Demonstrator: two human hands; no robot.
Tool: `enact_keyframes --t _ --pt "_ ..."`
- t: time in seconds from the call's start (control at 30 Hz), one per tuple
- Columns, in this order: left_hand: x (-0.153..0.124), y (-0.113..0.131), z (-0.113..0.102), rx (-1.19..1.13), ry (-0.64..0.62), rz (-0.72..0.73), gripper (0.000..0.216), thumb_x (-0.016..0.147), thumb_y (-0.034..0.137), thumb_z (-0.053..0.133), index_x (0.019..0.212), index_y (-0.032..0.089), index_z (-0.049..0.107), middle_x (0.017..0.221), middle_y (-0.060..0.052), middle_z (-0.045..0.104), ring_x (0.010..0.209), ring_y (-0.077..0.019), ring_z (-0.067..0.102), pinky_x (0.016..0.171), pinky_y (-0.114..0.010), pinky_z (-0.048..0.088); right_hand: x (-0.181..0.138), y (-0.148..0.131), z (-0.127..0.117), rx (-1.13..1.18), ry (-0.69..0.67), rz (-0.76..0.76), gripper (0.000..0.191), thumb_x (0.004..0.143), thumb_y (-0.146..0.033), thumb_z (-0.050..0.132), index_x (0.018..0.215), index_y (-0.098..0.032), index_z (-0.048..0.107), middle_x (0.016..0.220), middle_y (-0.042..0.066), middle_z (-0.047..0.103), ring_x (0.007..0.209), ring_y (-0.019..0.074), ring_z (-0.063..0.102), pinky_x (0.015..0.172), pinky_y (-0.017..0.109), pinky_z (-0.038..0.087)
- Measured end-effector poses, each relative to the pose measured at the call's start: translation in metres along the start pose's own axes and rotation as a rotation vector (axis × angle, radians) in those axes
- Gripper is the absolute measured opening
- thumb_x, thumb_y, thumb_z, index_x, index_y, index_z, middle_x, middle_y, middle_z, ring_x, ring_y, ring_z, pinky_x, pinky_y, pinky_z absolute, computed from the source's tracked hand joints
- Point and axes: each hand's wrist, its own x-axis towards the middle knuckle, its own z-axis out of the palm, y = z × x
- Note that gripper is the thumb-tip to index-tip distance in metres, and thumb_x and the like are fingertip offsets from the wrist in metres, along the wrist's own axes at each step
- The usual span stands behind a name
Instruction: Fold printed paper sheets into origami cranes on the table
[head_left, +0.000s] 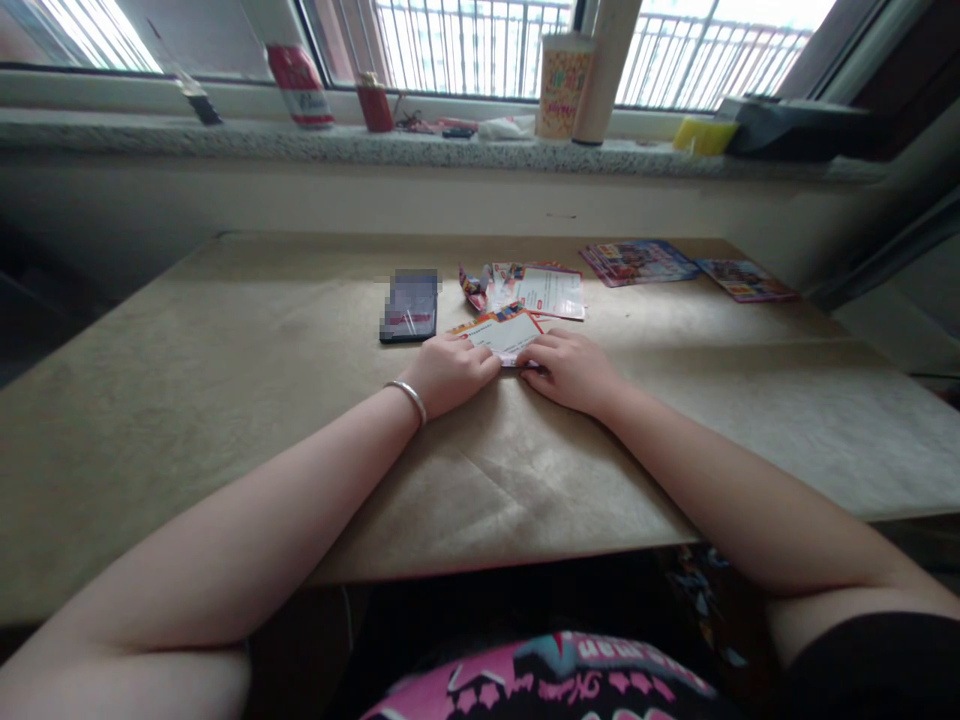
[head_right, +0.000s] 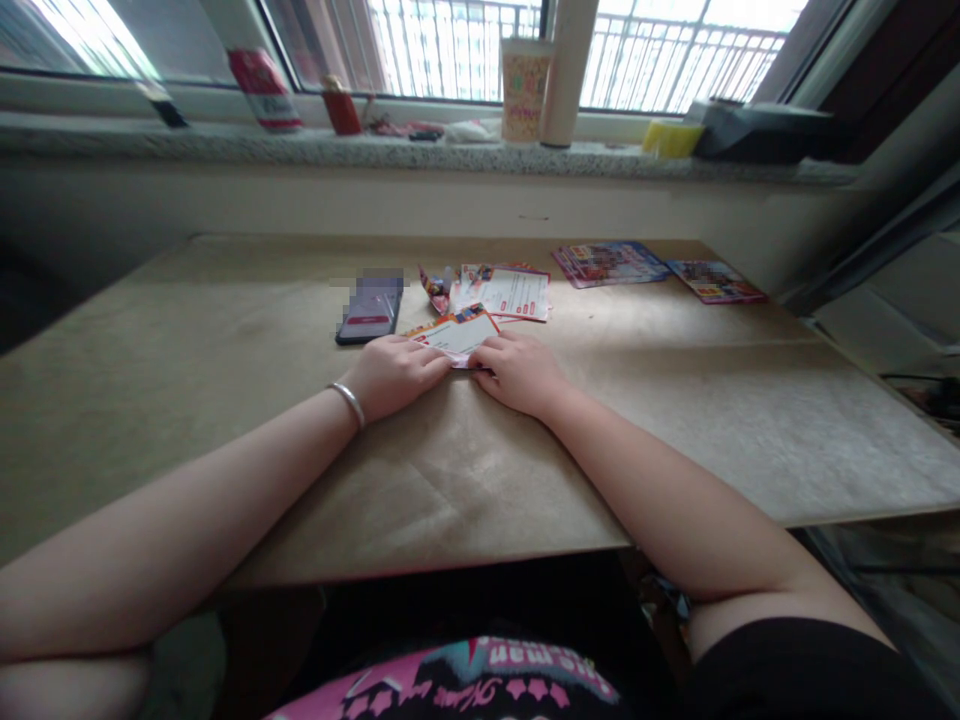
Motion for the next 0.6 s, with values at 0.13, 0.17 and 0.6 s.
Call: enact_keyframes --t 0.13,0.17,0.6 --pt "0.003 0.006 -0.001 -0.009 0.117 -0.024 0.025 0.093 0.027 0.045 0.077 0.018 0.062 0.076 -0.003 0.068 0.070 -0.0155 0.063 0.060 -0.028 0.037 0.001 -0.009 -0.001 0.063 0.063 0.067 0.014 0.084 -0.025 0.054 0.088 -0.021 0.067 0.088 0.006 0.069 0.087 0.0213 0.057 0.076 0.032 0.040" --pt "0.003 0.006 -0.001 -0.009 0.143 -0.043 0.025 0.093 0.028 0.045 0.077 0.018 0.062 0.076 -0.003 0.068 0.070 -0.0150 0.063 0.059 -0.028 0.037 0.001 -0.012 -0.001 0.083 0.083 0.091 0.013 0.083 -0.024 0.054 0.087 -0.021 0.066 0.085 0.005 0.069 0.085 0.0208 0.057 0.075 0.032 0.040" --pt "0.003 0.004 0.005 -0.117 0.169 -0.064 0.032 0.096 0.038 0.043 0.080 0.019 0.063 0.080 -0.002 0.068 0.070 -0.0134 0.061 0.061 -0.027 0.037 0.003 -0.020 0.005 0.288 0.139 0.266 0.010 0.075 -0.022 0.056 0.080 -0.020 0.064 0.077 0.003 0.063 0.074 0.0168 0.058 0.069 0.027 0.044"
